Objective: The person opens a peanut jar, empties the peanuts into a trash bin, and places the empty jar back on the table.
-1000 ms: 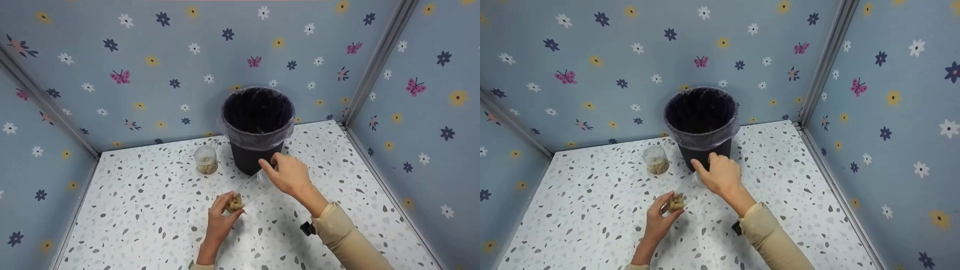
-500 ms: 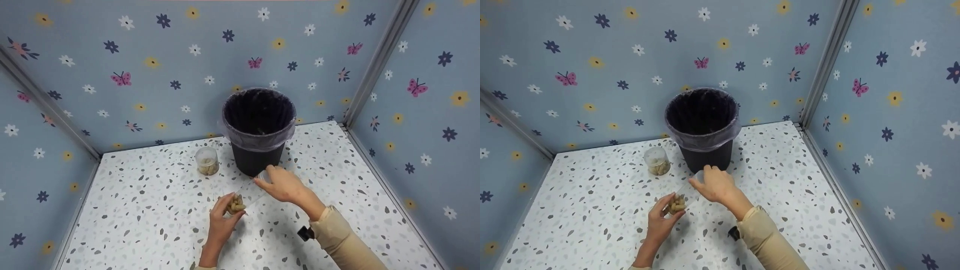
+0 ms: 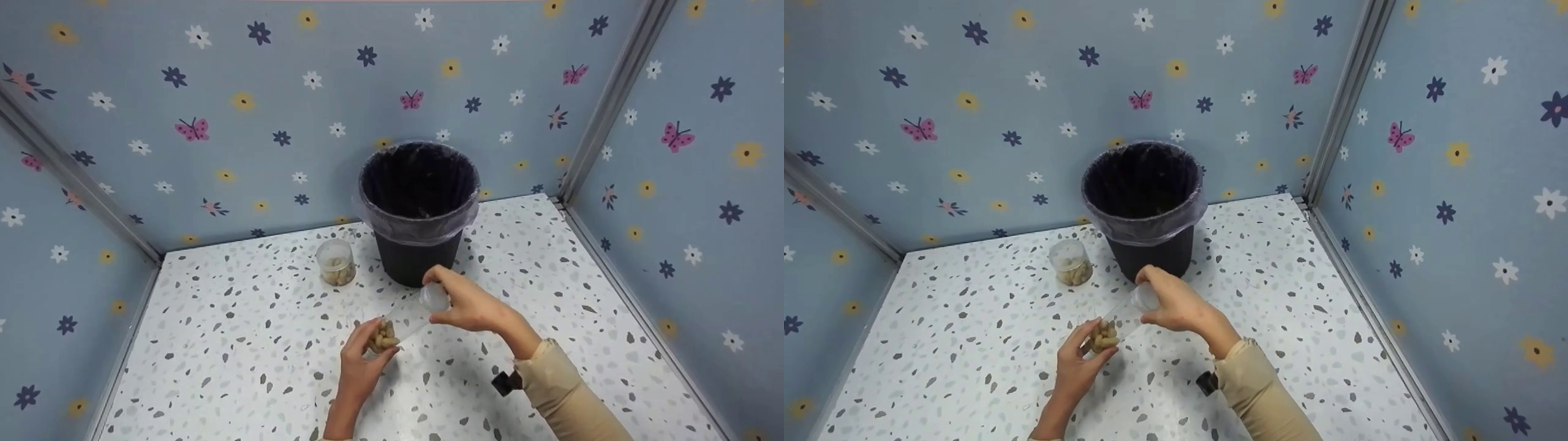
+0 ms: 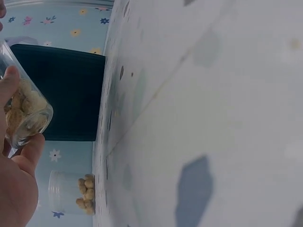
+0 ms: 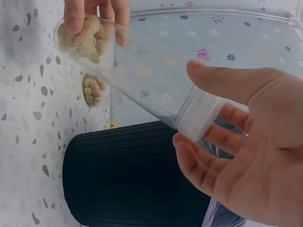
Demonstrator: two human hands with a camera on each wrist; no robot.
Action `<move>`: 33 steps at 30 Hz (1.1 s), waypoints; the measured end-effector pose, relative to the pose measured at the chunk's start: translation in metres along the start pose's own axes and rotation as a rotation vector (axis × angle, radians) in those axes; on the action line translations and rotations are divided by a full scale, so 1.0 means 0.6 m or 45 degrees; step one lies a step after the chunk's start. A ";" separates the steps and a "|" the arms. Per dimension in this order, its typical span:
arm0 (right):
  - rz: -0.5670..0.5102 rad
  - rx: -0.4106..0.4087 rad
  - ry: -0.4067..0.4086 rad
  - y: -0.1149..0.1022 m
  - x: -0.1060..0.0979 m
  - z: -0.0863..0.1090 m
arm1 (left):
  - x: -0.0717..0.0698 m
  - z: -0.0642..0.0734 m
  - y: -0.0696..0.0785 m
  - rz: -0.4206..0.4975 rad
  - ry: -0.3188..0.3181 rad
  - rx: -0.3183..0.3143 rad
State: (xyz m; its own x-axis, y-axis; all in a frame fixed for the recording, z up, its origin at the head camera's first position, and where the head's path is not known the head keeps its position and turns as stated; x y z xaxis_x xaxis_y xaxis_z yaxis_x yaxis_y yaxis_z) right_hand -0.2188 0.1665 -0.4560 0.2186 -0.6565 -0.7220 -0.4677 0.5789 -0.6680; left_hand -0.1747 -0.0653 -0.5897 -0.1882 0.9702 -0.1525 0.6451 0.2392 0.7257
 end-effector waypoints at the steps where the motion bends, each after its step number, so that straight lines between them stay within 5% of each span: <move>1: -0.004 0.001 -0.006 0.002 0.000 0.001 | 0.000 0.001 0.000 -0.004 -0.002 -0.004; 8: -0.048 -0.025 0.019 0.012 -0.008 0.013 | 0.000 0.003 0.000 0.010 -0.026 0.003; 16: -0.059 0.067 0.100 0.054 -0.015 0.020 | -0.008 0.005 0.001 -0.042 -0.021 -0.068; 27: 0.149 0.357 0.171 0.198 -0.017 0.047 | -0.001 0.028 -0.053 -0.071 -0.026 -0.130; 33: 0.278 0.439 0.255 0.271 -0.018 0.069 | -0.003 0.031 -0.060 -0.061 -0.014 -0.117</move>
State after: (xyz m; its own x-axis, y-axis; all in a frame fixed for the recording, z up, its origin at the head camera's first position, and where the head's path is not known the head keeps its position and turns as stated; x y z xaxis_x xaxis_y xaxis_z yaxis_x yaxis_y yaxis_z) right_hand -0.2621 0.2879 -0.5643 -0.0395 -0.5624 -0.8259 -0.1645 0.8189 -0.5498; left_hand -0.1839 -0.0750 -0.6280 -0.2090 0.9582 -0.1953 0.5645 0.2813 0.7760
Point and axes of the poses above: each hand's wrist, its own z-axis away from the middle knuckle, its own x-axis out of the palm, y = z × x, the point moved 1 cm from there along -z, towards the middle knuckle, and after that the axes turned 5 degrees about y, right-handed, at the moved point
